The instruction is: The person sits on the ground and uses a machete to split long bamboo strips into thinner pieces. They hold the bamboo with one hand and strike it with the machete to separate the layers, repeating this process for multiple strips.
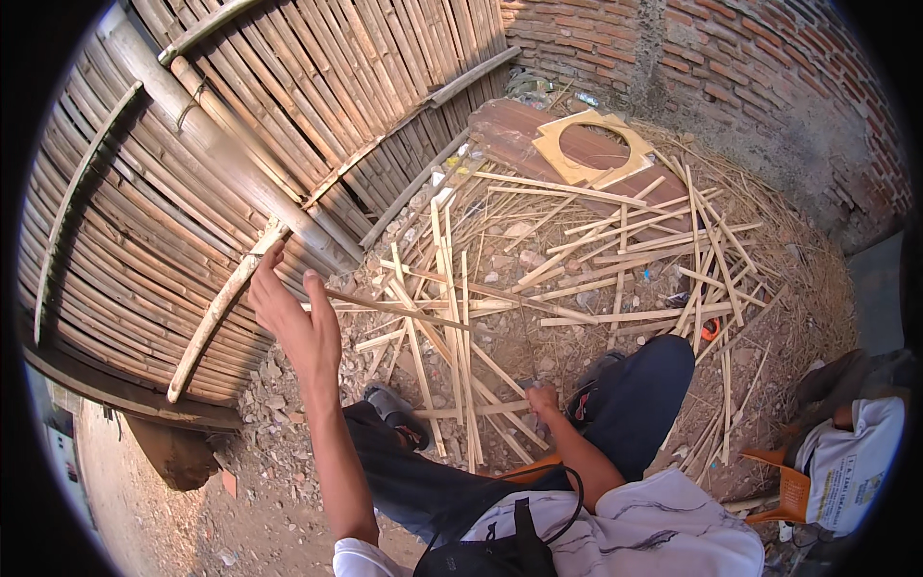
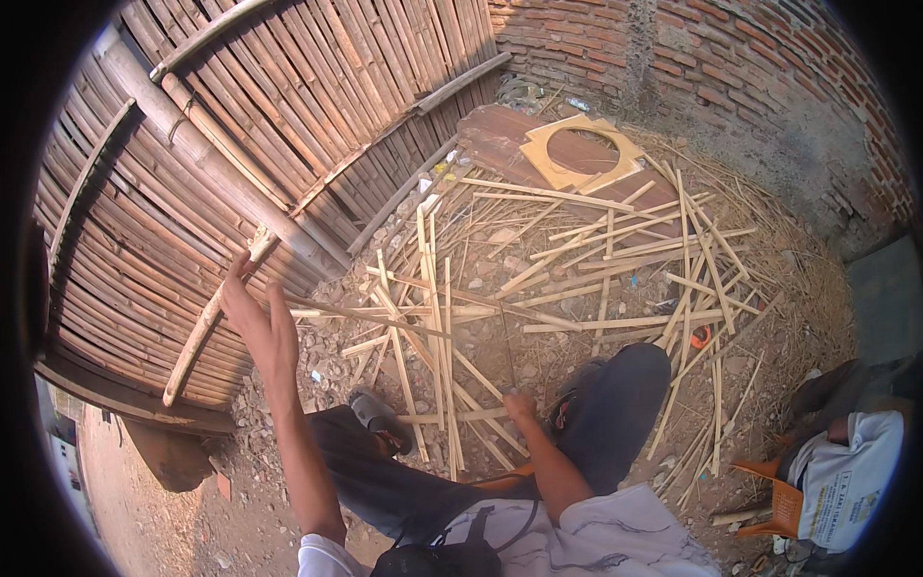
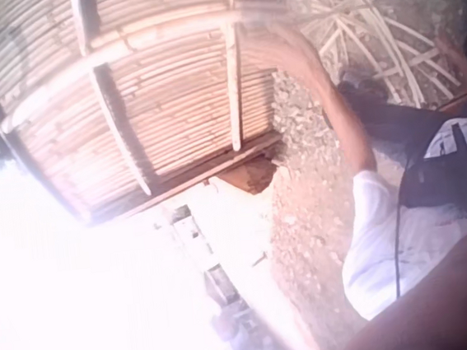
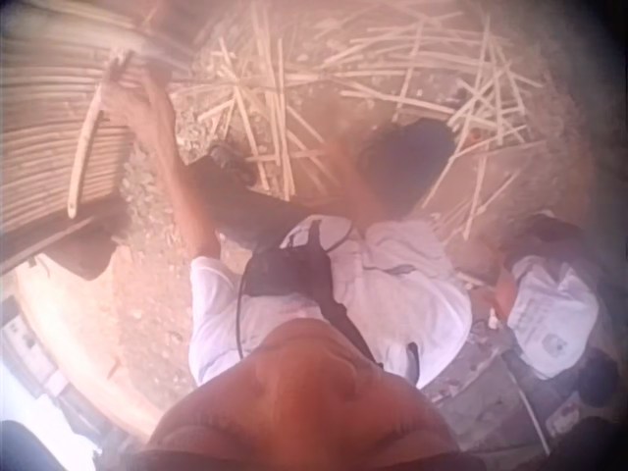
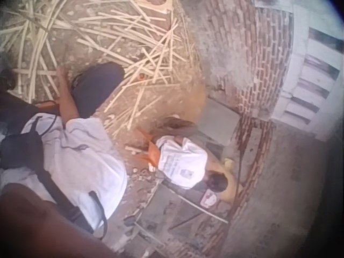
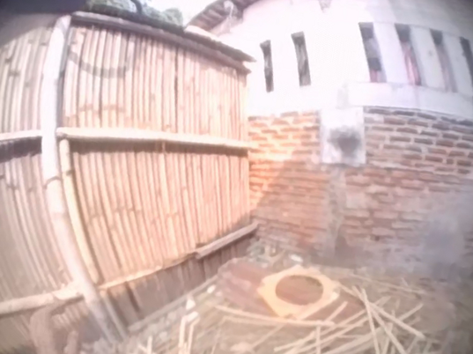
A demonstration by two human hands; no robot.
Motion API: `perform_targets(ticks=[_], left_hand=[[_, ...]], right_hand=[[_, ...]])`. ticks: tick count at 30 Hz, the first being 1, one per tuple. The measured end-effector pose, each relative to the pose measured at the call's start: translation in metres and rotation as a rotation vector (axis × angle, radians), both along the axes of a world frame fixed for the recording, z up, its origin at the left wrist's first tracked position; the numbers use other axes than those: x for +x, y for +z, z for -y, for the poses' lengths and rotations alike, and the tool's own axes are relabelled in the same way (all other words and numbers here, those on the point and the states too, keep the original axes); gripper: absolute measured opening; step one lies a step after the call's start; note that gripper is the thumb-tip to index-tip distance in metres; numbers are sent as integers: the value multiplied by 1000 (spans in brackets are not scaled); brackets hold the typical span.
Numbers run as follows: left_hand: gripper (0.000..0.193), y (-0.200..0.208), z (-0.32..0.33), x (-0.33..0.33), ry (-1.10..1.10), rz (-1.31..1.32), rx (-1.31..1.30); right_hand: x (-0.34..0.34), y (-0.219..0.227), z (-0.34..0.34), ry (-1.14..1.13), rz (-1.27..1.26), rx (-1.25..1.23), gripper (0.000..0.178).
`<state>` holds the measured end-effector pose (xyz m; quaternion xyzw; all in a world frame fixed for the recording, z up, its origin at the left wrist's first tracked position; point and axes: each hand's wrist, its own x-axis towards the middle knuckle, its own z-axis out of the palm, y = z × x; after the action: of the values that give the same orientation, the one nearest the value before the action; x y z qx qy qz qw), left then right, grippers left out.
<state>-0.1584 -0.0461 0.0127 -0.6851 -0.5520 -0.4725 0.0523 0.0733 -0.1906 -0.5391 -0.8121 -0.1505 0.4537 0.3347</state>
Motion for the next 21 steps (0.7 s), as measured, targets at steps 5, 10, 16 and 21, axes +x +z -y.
perform_targets(ticks=[5, 10, 16, 21], left_hand=[[54, -9, 57, 36, -165, -640, -159], [61, -155, 4, 99, -15, -1399, -354], [43, -197, -52, 83, -442, -1245, -1218], [56, -159, -33, 16, -498, -975, -1250]], right_hand=[[-14, 19, -1, 22, -138, 59, 20], [-1, 16, 9, -60, 24, 8, 21], [2, 65, 6, 95, 211, -145, 36], [-1, 112, -15, -3, 426, 122, 29]])
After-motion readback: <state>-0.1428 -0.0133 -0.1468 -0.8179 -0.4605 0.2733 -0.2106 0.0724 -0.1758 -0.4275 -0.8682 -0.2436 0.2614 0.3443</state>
